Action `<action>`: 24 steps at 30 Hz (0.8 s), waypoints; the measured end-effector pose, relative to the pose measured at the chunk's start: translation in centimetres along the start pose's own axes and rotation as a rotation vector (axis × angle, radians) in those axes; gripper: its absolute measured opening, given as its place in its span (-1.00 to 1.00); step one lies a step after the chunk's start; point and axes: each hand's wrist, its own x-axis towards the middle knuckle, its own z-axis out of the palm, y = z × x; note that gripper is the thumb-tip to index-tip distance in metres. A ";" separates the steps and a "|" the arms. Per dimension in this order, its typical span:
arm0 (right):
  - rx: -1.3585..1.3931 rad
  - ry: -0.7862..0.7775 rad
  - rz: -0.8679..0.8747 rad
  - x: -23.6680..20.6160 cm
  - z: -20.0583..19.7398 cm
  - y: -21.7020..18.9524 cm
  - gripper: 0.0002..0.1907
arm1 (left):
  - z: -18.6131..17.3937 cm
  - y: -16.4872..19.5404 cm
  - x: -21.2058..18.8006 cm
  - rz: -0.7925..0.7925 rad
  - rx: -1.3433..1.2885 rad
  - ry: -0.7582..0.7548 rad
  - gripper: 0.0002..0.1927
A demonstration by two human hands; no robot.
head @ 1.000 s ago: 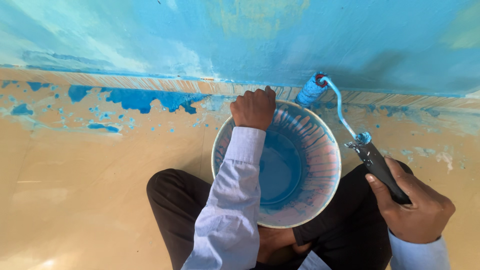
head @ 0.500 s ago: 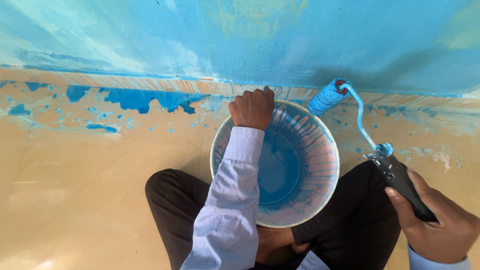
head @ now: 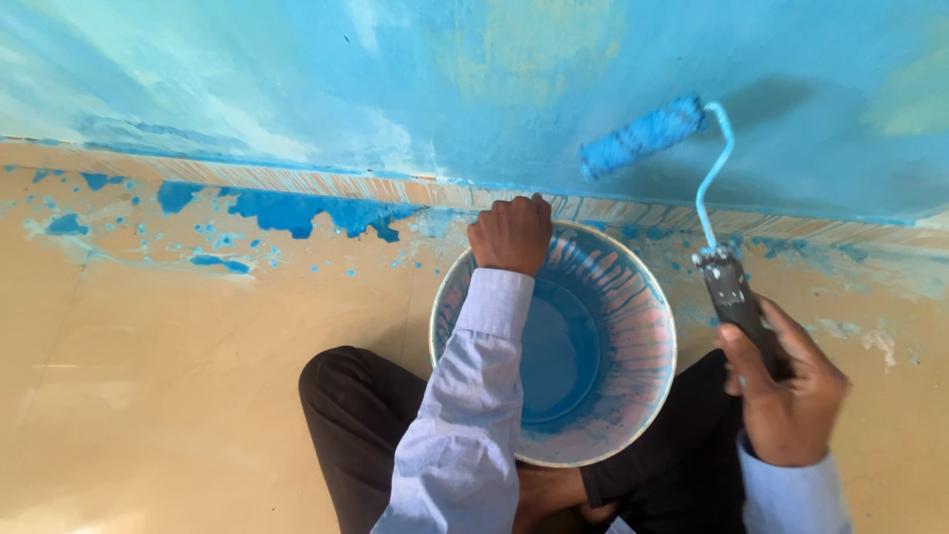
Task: The person paints a wall with blue paint using a roller. They repeatedly dip the roller into a bucket of paint and apply it to the lower section of the wall in vertical strokes.
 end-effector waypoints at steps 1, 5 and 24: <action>0.140 -0.018 0.076 0.4 0.9 -0.2 -0.53 | -0.2 0.1 0.1 -0.023 -0.050 0.061 -0.51; 0.211 -0.135 0.122 2.0 5.5 -0.6 -0.49 | -1.6 0.5 0.5 -0.149 -0.346 0.207 -0.56; 0.439 -0.154 -0.174 4.1 19.4 -5.5 -0.52 | -8.1 -0.1 1.1 -0.207 -1.890 -0.346 -0.62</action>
